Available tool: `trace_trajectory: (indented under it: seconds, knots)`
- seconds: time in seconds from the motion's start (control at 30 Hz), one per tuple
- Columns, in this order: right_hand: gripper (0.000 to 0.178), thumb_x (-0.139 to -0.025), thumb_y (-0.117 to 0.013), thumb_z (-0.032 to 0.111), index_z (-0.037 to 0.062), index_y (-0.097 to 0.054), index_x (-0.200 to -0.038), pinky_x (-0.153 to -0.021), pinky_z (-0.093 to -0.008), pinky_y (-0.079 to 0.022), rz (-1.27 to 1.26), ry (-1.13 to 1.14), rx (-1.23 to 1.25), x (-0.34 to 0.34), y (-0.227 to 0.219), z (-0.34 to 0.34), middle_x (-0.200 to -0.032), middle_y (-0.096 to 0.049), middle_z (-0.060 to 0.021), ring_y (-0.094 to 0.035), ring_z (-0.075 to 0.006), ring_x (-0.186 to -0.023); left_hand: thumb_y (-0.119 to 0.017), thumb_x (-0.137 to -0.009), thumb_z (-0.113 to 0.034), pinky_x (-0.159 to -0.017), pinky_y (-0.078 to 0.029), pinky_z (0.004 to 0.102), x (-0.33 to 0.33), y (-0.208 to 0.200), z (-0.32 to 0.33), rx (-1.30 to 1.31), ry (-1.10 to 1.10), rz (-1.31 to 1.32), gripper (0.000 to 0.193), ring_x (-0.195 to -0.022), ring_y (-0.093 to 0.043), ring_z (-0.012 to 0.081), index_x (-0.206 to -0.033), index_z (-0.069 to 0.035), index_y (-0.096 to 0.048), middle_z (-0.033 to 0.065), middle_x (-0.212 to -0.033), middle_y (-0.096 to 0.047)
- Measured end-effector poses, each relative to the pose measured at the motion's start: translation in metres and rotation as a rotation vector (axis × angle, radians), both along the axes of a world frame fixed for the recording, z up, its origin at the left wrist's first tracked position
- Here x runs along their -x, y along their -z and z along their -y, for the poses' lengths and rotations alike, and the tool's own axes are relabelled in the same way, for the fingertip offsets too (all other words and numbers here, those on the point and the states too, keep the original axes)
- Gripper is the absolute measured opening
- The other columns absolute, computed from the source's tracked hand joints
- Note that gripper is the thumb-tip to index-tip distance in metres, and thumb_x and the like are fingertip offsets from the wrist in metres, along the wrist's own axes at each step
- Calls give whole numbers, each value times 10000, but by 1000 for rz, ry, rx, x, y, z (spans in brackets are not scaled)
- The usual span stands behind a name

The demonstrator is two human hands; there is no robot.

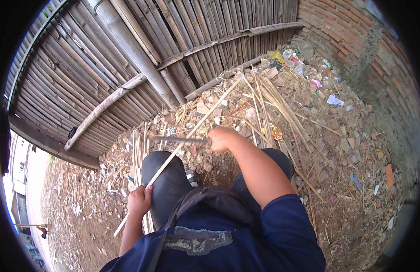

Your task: The person uses a knife to shave and smooth thin bamboo strips while sitting on the ground, handling several strips and placing them in a pile.

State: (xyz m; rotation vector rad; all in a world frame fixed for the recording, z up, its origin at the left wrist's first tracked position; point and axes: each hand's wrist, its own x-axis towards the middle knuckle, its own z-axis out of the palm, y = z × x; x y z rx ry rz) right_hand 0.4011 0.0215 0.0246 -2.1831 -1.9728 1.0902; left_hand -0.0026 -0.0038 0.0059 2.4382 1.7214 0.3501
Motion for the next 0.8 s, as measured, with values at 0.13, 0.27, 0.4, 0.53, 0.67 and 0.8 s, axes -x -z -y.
trace_trajectory:
  seconds: [0.13,0.27,0.4,0.53,0.67,0.8]
  knots:
    - [334,-798,-599,120,32,-716,-1097,-875,-436,-559,16,119,-82,-31,25,-15,-1097,-709,-214,-691,-356,-1002,-642,-954,-441,-581,-510,541,-5,-1,-3,37,-16,-9,489,-612,-649,453,-687,-36,-575,229,-635,-638]
    - [326,-799,-613,111,63,-720,-1103,-882,-441,-558,63,113,-138,-13,28,-11,-1087,-711,-199,-692,-353,-1021,-633,-956,-456,-587,-517,539,-5,-5,-8,18,0,-40,500,-612,-650,453,-688,-37,-580,224,-630,-639]
    - [288,-805,-650,132,51,-705,-1076,-873,-450,-553,54,5,-107,11,15,-1,-1019,-719,-194,-694,-356,-990,-633,-953,-474,-588,-518,530,1,-5,-14,38,17,-49,510,-620,-657,444,-691,-39,-586,219,-623,-637]
    - [326,-791,-711,201,7,-696,-1053,-861,-448,-546,-68,105,-99,-22,22,-10,-1002,-714,-213,-692,-353,-973,-632,-954,-473,-593,-518,530,4,3,-15,61,25,23,504,-629,-661,441,-703,-37,-594,222,-633,-641]
    - [337,-828,-605,127,33,-709,-1134,-896,-424,-545,25,207,-155,-38,30,-11,-1091,-713,-216,-694,-331,-1030,-624,-958,-472,-608,-520,539,-1,0,-13,52,9,-18,499,-649,-666,446,-720,-34,-604,232,-660,-652]
    - [320,-816,-616,96,66,-723,-1116,-895,-433,-555,31,103,-73,-3,8,-3,-1075,-707,-207,-694,-331,-1012,-610,-964,-482,-615,-517,545,-1,-3,-14,59,3,-62,507,-655,-664,453,-730,-32,-607,237,-674,-656]
